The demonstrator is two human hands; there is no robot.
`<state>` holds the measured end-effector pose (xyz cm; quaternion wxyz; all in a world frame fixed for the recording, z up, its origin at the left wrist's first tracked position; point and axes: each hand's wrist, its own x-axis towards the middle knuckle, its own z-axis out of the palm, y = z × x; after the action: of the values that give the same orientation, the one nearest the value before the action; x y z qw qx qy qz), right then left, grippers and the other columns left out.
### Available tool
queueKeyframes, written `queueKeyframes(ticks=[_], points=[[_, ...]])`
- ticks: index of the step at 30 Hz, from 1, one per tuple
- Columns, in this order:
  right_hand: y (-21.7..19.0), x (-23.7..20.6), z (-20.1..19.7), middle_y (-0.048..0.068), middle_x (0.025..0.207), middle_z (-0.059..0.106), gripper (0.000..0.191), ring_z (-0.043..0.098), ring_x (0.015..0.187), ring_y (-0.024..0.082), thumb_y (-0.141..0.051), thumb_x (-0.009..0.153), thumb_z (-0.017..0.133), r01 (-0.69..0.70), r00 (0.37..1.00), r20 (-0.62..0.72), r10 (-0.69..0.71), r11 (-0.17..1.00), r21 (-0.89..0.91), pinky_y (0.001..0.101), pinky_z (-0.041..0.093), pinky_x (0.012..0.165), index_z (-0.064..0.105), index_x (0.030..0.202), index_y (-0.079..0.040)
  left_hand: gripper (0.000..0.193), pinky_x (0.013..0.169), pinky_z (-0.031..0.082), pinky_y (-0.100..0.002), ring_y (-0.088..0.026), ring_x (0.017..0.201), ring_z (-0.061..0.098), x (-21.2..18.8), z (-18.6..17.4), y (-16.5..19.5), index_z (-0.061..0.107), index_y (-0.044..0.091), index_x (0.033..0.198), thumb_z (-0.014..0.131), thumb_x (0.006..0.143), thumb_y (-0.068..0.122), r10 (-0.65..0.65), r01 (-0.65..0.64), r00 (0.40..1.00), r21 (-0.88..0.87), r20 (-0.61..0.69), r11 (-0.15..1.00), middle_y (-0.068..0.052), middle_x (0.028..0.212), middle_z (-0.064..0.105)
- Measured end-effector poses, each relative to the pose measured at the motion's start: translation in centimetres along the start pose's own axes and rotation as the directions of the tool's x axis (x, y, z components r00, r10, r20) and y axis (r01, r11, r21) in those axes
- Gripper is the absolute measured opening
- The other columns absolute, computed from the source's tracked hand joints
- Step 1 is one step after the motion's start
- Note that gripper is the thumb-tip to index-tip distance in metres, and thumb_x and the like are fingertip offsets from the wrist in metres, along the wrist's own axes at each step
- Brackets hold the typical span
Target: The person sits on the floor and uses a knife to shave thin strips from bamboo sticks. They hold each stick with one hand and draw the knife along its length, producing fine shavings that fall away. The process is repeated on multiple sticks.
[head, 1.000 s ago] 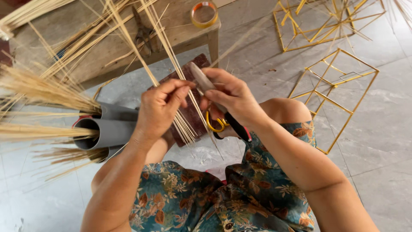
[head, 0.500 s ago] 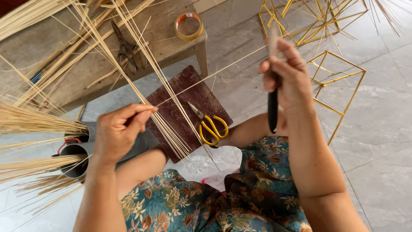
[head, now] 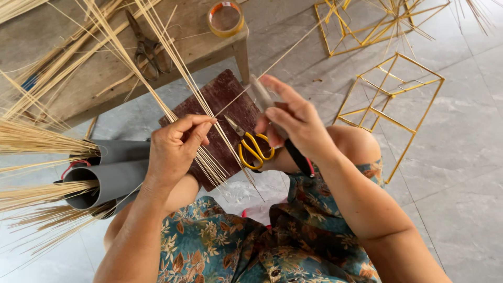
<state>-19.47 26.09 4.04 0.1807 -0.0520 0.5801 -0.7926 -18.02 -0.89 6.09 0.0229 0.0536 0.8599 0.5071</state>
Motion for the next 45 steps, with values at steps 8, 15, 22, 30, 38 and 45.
queueKeyframes(ticks=[8, 15, 22, 30, 38, 45], points=[[1.3, 1.0, 0.2, 0.009, 0.087, 0.070, 0.036, 0.061, 0.059, 0.010, -0.006, 0.110, 0.051, 0.019, 1.000, -0.015, -0.017, 0.995, 0.098, 0.0217, 0.045, 0.051, 0.050, 0.145, -0.004, 0.013, 0.060, 0.054, -0.019, -0.005, 0.073, 0.072, -0.6, 0.0, 0.5, 0.077, 0.010, 0.108, 0.073, 0.096, 0.009, 0.086, -0.086, 0.996, 0.063, 0.007, 0.994, -0.001, 0.091, 0.079], [1.0, 1.6, -4.1, 0.011, 0.090, 0.071, 0.036, 0.058, 0.056, 0.012, -0.002, 0.108, 0.055, 0.193, 0.967, -0.218, -0.134, 0.942, 0.276, 0.0238, 0.041, 0.047, 0.056, 0.144, -0.005, 0.013, 0.056, 0.050, -0.020, -0.005, 0.072, 0.071, -1.0, -2.7, -1.2, 0.079, 0.011, 0.108, 0.072, 0.096, 0.012, 0.000, -0.003, 0.999, 0.080, 0.034, 0.997, 0.000, 0.085, 0.077], [-0.4, 2.3, -9.7, 0.010, 0.086, 0.071, 0.036, 0.061, 0.055, 0.013, -0.006, 0.105, 0.056, 0.426, 0.832, -0.513, -0.211, 0.836, 0.346, 0.0231, 0.044, 0.045, 0.055, 0.141, -0.008, 0.014, 0.059, 0.044, -0.021, -0.006, 0.066, 0.058, -1.2, -8.1, -3.5, 0.078, 0.007, 0.114, 0.071, 0.104, 0.012, -0.122, 0.139, 0.987, 0.186, -0.101, 0.973, -0.004, 0.083, 0.073], [1.6, 1.9, -1.5, 0.008, 0.086, 0.073, 0.053, 0.063, 0.058, 0.008, -0.010, 0.104, 0.056, 0.143, 0.983, -0.135, -0.124, 0.979, 0.143, 0.0210, 0.050, 0.052, 0.043, 0.155, -0.010, 0.017, 0.057, 0.045, -0.019, -0.004, 0.063, 0.058, 0.2, -3.6, -4.1, 0.076, 0.006, 0.118, 0.068, 0.103, 0.010, -0.090, 0.093, 0.993, 0.028, -0.079, 0.995, -0.003, 0.085, 0.073], [3.1, 1.5, 3.0, 0.005, 0.087, 0.072, 0.036, 0.058, 0.058, 0.005, -0.007, 0.110, 0.049, 0.029, 0.995, 0.094, -0.040, 0.992, 0.119, 0.0199, 0.045, 0.051, 0.050, 0.145, -0.006, 0.016, 0.052, 0.044, -0.020, -0.004, 0.059, 0.057, 0.1, 0.8, 0.1, 0.078, 0.009, 0.112, 0.071, 0.098, 0.011, -0.027, 0.027, 1.000, 0.073, -0.005, 0.997, -0.001, 0.076, 0.073], [3.3, 2.2, -1.2, 0.006, 0.084, 0.073, 0.034, 0.060, 0.058, 0.009, -0.007, 0.107, 0.054, 0.131, 0.991, -0.055, -0.120, 0.943, 0.307, 0.0224, 0.046, 0.049, 0.055, 0.141, -0.007, 0.018, 0.052, 0.048, -0.020, -0.004, 0.061, 0.063, -0.1, -1.7, -0.5, 0.079, 0.012, 0.112, 0.071, 0.096, 0.013, -0.020, 0.022, 1.000, 0.157, -0.014, 0.987, 0.001, 0.080, 0.075]])
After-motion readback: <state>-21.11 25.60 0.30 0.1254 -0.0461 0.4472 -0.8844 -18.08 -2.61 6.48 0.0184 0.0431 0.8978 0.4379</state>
